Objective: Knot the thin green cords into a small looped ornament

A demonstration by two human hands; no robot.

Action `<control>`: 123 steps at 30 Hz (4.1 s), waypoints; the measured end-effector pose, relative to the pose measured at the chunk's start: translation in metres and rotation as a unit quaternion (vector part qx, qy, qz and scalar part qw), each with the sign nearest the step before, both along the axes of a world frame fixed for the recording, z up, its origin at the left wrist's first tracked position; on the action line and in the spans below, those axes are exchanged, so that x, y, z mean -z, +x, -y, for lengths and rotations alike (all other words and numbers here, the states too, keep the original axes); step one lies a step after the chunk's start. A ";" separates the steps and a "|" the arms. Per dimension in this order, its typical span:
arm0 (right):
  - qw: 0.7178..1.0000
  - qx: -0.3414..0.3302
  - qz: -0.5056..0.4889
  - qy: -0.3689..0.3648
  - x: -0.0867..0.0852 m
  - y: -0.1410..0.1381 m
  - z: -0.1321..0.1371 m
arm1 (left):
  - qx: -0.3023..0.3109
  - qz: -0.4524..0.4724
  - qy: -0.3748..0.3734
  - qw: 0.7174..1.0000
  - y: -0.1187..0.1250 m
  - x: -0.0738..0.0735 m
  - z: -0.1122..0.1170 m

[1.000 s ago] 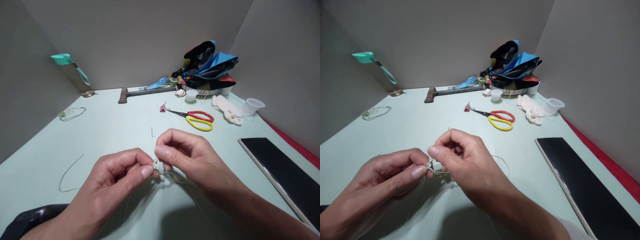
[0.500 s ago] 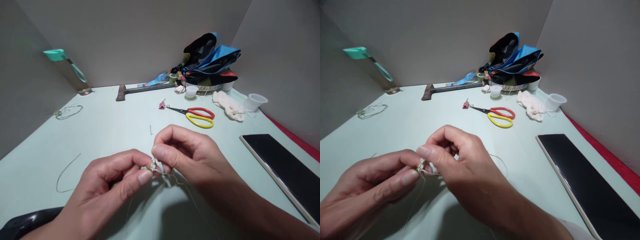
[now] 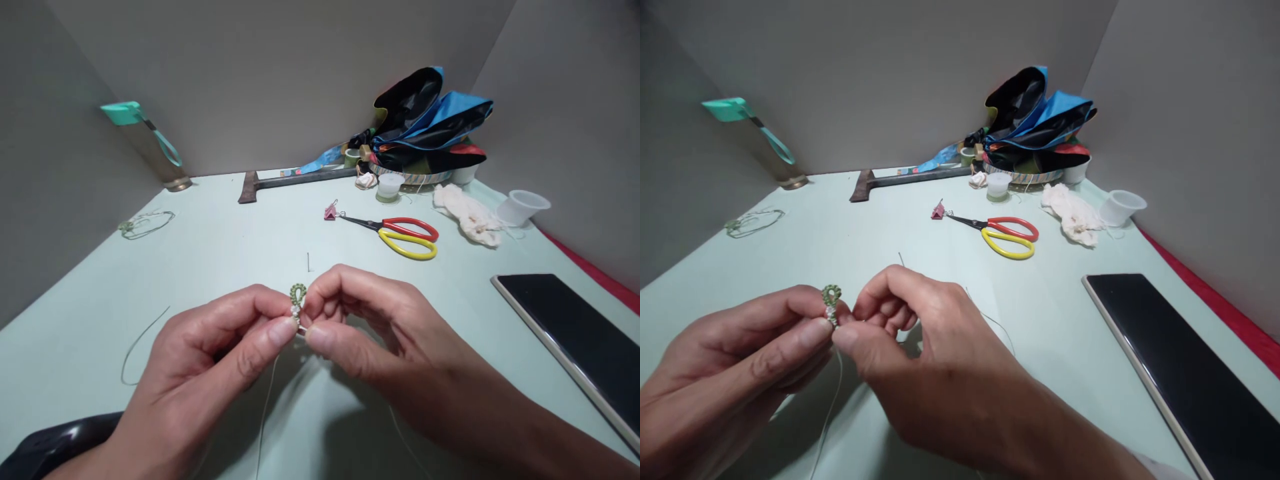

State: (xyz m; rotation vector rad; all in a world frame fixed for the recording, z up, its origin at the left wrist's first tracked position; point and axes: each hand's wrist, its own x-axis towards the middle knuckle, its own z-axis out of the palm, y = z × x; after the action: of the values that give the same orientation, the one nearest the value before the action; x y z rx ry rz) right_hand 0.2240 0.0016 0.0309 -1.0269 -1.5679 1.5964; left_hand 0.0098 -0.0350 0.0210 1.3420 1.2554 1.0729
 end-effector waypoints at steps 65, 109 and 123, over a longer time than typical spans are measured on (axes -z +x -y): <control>0.977 -0.100 -0.095 -0.166 0.001 0.001 -0.013 | 0.016 0.086 -0.097 0.991 -0.004 0.003 -0.002; 0.941 -0.166 -0.159 -0.249 0.018 0.015 -0.015 | -0.033 -0.042 -0.033 0.998 -0.015 0.015 -0.005; 0.931 -0.193 -0.182 -0.252 0.019 0.017 -0.018 | -0.002 -0.015 -0.016 1.000 -0.013 0.010 -0.006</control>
State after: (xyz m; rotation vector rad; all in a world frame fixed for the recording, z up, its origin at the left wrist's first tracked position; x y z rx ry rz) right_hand 0.2412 0.0201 0.0122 -0.6222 -1.1739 2.3900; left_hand -0.0033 -0.0289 0.0114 1.3355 1.2930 1.0346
